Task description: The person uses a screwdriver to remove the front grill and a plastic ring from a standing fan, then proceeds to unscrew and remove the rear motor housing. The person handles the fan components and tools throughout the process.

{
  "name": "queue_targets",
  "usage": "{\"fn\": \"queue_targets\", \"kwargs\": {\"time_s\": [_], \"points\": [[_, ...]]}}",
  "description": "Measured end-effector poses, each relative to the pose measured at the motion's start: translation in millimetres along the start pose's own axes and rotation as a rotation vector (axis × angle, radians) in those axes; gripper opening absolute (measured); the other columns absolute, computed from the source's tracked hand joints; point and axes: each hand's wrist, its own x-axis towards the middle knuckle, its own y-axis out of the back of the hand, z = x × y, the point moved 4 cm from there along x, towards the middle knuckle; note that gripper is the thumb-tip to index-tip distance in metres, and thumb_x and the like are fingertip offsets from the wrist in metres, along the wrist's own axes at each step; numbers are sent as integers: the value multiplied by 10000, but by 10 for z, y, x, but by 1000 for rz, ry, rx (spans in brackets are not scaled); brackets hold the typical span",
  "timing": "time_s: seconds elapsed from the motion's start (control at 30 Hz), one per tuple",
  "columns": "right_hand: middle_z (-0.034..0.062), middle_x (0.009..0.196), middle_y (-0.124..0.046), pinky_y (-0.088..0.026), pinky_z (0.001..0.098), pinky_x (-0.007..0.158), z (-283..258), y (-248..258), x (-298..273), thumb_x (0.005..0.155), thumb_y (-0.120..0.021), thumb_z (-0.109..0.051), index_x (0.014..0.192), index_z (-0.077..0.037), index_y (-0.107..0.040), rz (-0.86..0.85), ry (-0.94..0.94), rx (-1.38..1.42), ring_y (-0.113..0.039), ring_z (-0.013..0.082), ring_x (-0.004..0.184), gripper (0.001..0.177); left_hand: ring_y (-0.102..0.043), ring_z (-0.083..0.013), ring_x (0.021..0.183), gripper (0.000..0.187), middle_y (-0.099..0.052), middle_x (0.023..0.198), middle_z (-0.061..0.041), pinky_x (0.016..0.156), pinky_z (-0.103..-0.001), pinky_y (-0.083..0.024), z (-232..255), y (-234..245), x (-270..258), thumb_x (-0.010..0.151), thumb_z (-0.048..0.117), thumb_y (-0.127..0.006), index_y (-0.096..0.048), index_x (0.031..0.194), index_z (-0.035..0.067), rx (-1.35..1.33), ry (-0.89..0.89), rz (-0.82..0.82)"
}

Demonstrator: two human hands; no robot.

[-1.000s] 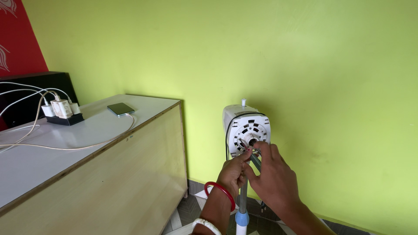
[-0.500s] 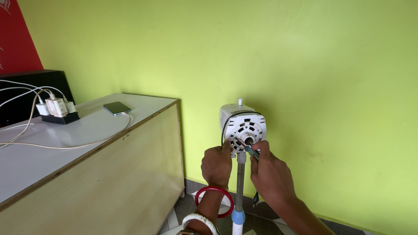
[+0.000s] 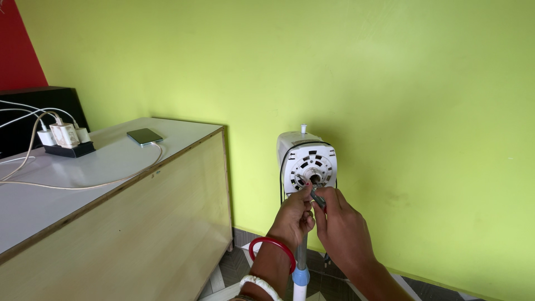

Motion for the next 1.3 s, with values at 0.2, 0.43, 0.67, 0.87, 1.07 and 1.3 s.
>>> {"fn": "queue_targets", "kwargs": {"time_s": [0.2, 0.43, 0.67, 0.87, 1.07, 1.3], "points": [[100, 999, -596, -578, 420, 654, -98, -13, -55, 868, -618, -33, 1022, -64, -604, 56, 169, -170, -686, 296, 902, 158, -367, -46, 562, 521, -396, 652, 74, 472, -180, -365, 38, 42, -457, 884, 645, -698, -619, 857, 131, 248, 12, 106], [125, 996, -607, -560, 427, 606, -202, -2, -176, 883, -683, -109, 1100, -35, -593, 61, -42, 96, -697, 302, 809, 246, -381, -94, 517, 390, -450, 610, 32, 459, -234, -336, 12, 26, -415, 908, 519, -672, -580, 768, 168, 80, -20, 1], [104, 927, -627, -552, 427, 617, -255, -11, -239, 933, -631, -77, 1062, -79, -636, 107, -39, 4, -689, 302, 759, 129, -358, -60, 539, 394, -403, 628, 72, 489, -214, -334, -3, 85, -586, 906, 538, -702, -624, 798, 167, 108, 46, 73], [132, 1001, -603, -550, 424, 592, -289, 21, -307, 895, -660, -85, 1079, -82, -653, 156, 47, -5, -685, 317, 798, 183, -377, -71, 565, 394, -397, 640, 59, 497, -219, -309, 6, 75, -616, 861, 540, -737, -619, 784, 172, 150, -20, 21], [93, 999, -645, -578, 398, 611, -210, -31, -312, 912, -668, -81, 1171, -91, -633, 134, -178, 212, -724, 255, 755, 261, -397, -71, 619, 341, -435, 688, 71, 566, -230, -389, -19, 67, -555, 903, 505, -681, -593, 807, 189, 116, -5, 66], [98, 1111, -660, -568, 411, 625, -183, 32, -291, 859, -608, 48, 987, -116, -724, 185, 4, 95, -732, 261, 829, 239, -354, -81, 608, 424, -355, 671, 62, 562, -237, -343, -36, 81, -662, 846, 561, -725, -711, 869, 138, 244, 16, 89]]}}
